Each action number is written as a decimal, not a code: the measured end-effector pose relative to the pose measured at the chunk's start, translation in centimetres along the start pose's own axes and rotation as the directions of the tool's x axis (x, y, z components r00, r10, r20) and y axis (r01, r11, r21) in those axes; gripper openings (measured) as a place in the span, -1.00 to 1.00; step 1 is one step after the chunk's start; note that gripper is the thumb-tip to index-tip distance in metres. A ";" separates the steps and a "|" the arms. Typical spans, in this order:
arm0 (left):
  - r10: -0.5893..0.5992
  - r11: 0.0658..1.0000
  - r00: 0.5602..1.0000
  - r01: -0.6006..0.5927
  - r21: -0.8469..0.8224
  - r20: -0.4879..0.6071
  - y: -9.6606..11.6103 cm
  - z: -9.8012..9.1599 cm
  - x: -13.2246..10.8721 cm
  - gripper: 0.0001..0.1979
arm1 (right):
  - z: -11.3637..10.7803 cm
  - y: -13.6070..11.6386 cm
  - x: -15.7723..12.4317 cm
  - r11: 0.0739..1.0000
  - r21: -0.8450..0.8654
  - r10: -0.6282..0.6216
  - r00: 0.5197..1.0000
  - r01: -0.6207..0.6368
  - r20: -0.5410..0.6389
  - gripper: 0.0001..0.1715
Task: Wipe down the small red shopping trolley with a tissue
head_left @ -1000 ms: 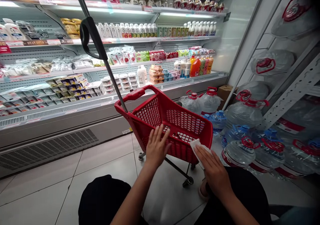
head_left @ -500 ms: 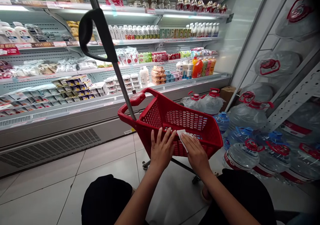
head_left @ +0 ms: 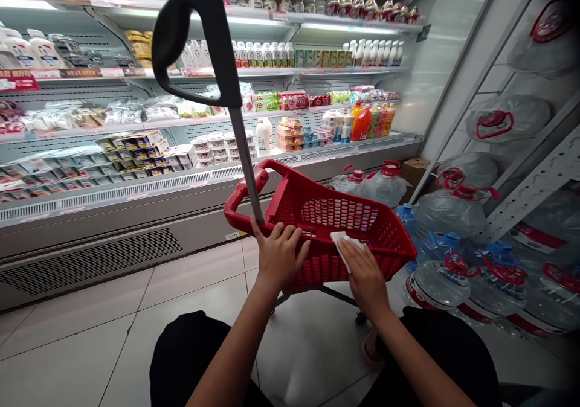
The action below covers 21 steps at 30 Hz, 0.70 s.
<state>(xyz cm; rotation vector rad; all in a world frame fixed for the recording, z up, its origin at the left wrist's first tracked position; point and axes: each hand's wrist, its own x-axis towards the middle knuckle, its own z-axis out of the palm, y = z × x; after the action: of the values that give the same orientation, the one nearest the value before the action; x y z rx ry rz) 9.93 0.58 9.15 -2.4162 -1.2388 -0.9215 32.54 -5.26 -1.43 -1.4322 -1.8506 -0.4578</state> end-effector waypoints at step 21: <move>0.067 0.989 0.998 -0.068 0.134 0.007 -1.2 -0.3 -0.7 -0.57 | -0.5 1.4 -0.1 1.000 0.020 -0.019 1.000 0.019 0.003 -0.05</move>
<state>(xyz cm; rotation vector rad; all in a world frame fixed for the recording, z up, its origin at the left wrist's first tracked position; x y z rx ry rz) 8.57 0.67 8.89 -2.3391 -1.1724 -0.7904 34.01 -5.22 -1.39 -1.4045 -1.8673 -0.4459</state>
